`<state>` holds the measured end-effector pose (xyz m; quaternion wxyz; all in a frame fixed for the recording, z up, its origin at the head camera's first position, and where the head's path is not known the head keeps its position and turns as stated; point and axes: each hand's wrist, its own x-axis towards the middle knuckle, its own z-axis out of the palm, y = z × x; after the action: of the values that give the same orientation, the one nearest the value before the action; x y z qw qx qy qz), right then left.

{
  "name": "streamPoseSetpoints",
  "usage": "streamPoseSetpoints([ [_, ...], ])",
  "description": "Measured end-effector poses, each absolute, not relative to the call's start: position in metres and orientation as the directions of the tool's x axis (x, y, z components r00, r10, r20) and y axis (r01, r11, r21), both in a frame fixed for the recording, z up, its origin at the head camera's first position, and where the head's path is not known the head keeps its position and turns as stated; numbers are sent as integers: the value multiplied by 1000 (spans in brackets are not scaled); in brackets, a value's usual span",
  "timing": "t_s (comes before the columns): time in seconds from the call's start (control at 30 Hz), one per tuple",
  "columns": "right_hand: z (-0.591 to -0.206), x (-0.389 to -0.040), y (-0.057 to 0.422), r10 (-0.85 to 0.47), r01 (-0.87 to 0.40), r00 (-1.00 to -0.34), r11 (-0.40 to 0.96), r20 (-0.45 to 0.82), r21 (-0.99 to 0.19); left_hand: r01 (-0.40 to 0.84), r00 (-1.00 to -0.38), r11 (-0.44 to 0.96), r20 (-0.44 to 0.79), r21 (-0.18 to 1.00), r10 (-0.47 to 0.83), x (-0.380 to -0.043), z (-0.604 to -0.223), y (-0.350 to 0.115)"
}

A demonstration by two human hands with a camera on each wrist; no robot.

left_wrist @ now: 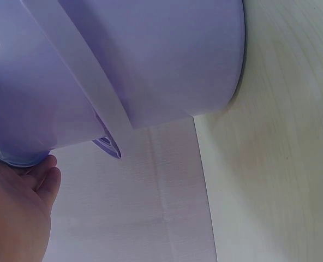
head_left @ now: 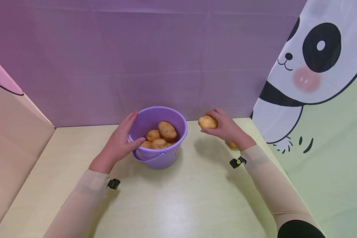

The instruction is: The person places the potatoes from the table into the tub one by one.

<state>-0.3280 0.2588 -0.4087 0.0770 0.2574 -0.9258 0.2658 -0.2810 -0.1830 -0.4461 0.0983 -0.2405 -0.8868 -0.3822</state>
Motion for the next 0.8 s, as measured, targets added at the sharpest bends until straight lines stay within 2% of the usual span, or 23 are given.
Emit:
streamPoseSetpoints([
  [0.8, -380, -328, 219, -503, -680, -730, 600, 462, -421, 497, -868, 589, 357, 637, 346, -283, -448, -184],
])
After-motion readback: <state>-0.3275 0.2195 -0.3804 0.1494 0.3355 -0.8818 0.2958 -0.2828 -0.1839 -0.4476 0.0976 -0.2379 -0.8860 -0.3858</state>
